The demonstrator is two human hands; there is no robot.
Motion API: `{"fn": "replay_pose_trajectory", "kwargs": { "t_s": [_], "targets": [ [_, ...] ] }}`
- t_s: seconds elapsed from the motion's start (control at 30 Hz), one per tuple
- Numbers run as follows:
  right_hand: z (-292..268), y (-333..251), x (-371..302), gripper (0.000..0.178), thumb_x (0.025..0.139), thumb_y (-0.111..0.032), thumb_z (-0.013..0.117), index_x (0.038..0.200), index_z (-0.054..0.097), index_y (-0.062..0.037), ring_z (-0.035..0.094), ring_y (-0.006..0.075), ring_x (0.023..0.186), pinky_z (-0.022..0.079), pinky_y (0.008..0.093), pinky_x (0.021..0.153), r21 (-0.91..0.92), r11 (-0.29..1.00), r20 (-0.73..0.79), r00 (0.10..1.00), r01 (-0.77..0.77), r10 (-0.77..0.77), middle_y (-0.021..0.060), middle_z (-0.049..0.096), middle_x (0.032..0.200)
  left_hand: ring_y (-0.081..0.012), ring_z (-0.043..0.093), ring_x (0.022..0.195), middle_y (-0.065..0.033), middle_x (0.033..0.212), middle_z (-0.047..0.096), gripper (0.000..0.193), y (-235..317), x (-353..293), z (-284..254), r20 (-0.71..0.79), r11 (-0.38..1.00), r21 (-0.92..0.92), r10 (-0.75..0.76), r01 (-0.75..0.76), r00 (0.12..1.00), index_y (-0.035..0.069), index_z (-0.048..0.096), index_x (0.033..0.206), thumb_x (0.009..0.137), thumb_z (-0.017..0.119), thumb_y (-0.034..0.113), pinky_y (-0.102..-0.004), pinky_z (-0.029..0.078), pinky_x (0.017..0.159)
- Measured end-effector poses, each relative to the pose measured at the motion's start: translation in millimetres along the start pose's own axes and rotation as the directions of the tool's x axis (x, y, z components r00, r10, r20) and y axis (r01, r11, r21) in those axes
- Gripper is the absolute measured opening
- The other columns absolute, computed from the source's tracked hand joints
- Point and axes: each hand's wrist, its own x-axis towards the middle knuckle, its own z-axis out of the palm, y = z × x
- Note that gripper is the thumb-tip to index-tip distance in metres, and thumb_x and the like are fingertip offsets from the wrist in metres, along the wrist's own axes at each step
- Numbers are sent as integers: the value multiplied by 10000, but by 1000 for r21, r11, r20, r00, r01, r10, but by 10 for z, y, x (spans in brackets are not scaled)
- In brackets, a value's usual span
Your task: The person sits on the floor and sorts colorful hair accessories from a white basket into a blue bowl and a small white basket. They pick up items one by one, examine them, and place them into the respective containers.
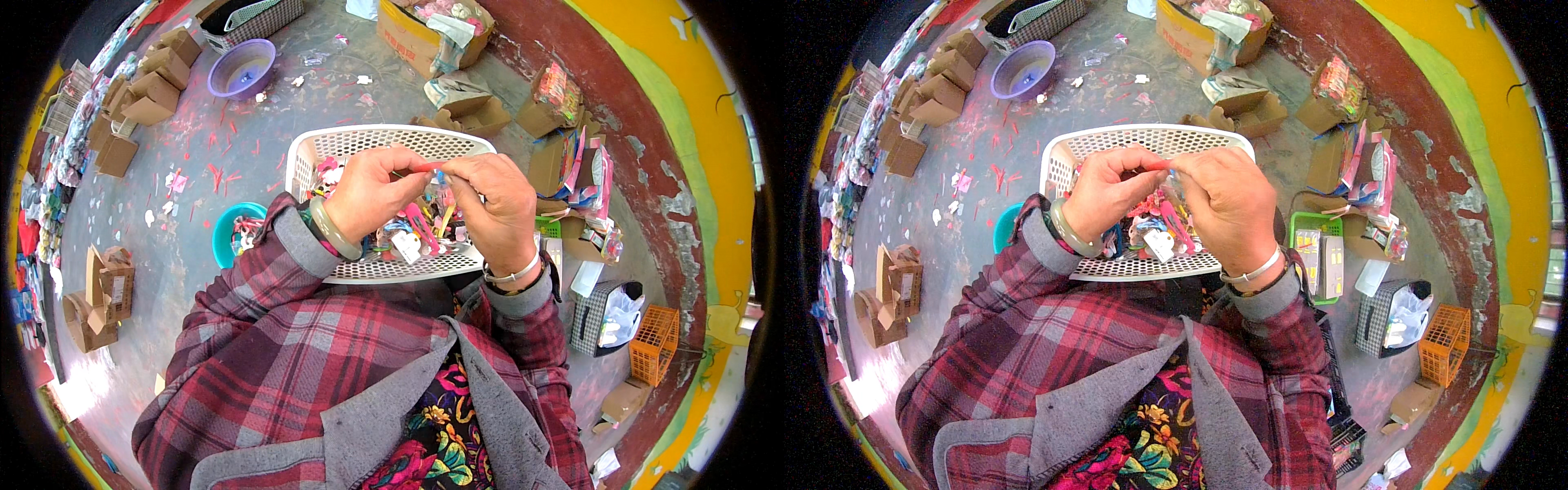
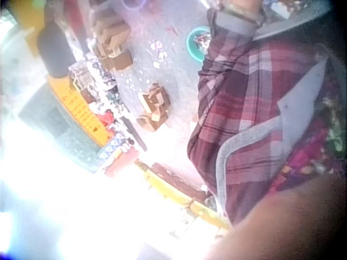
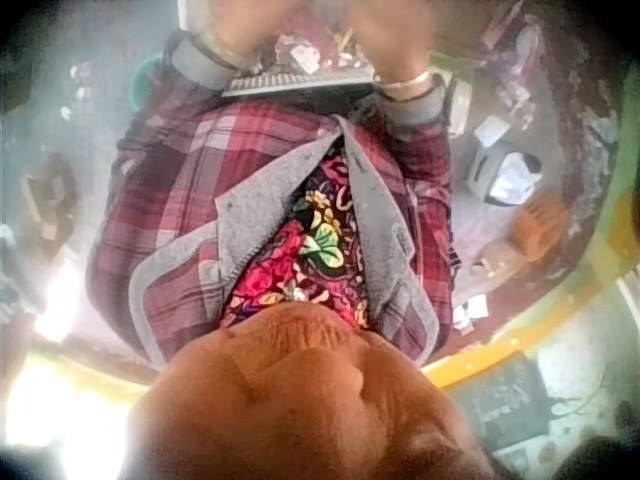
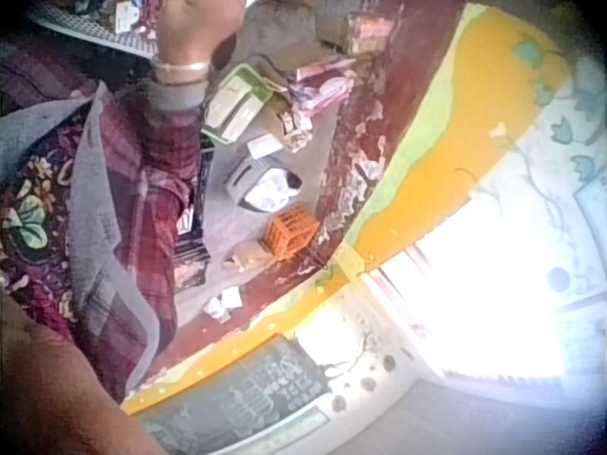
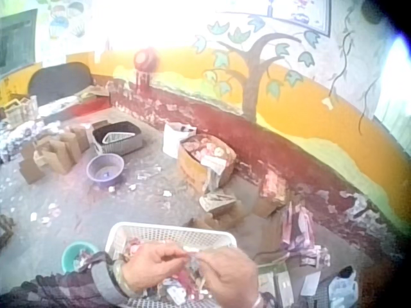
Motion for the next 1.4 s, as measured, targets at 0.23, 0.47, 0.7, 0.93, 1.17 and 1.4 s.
{"fn": "replay_pose_trajectory", "kwargs": {
  "t_s": [0.23,0.47,0.7,0.93,1.17,1.4],
  "targets": [
    [42,-30,4,136,688,9,634,807,639,-57,549,247,702,427,331,648,45,996,-75,994,-82,85,71,595,721,-35,510,648,12,745,590,132,-11,13,-14,14,997,-33,-69,69,998,1,650,916,817,604,76,-196,416,562],
    [61,-15,7,166,660,-6,652,812,653,-74,543,277,838,420,363,752,-110,994,-85,996,-1,-8,98,603,856,-40,523,668,4,768,608,150,-53,19,-23,29,996,-44,-72,74,997,-4,649,936,820,602,79,-199,431,585],
    [91,0,-5,177,644,-23,659,812,672,-80,523,325,1008,394,385,883,-195,980,-67,997,30,-44,147,581,1065,-48,554,759,-14,865,631,166,-53,9,-34,49,986,-144,-83,89,995,-14,634,983,851,578,69,-196,460,673],
    [60,-11,0,131,680,-107,636,804,666,-73,488,333,1113,380,399,911,-240,965,91,992,105,-86,162,560,1136,-75,580,825,-51,936,649,197,-54,11,-37,61,968,-229,-96,107,994,-42,620,1021,863,562,62,-215,480,743],
    [37,33,-29,153,682,-100,645,830,640,-63,486,333,1123,382,405,911,-229,967,178,982,111,-71,162,560,1131,-60,573,781,-45,913,645,195,-29,8,-38,74,979,-181,-79,91,994,-30,625,1020,874,552,77,-200,477,688],
    [77,2,-52,210,710,-28,657,915,612,-23,611,195,841,485,298,685,265,870,69,908,-416,413,115,613,986,-54,573,693,-24,827,635,198,-26,2,-84,111,939,-275,-184,208,977,-6,624,1017,892,537,122,-181,468,590]
  ]
}}
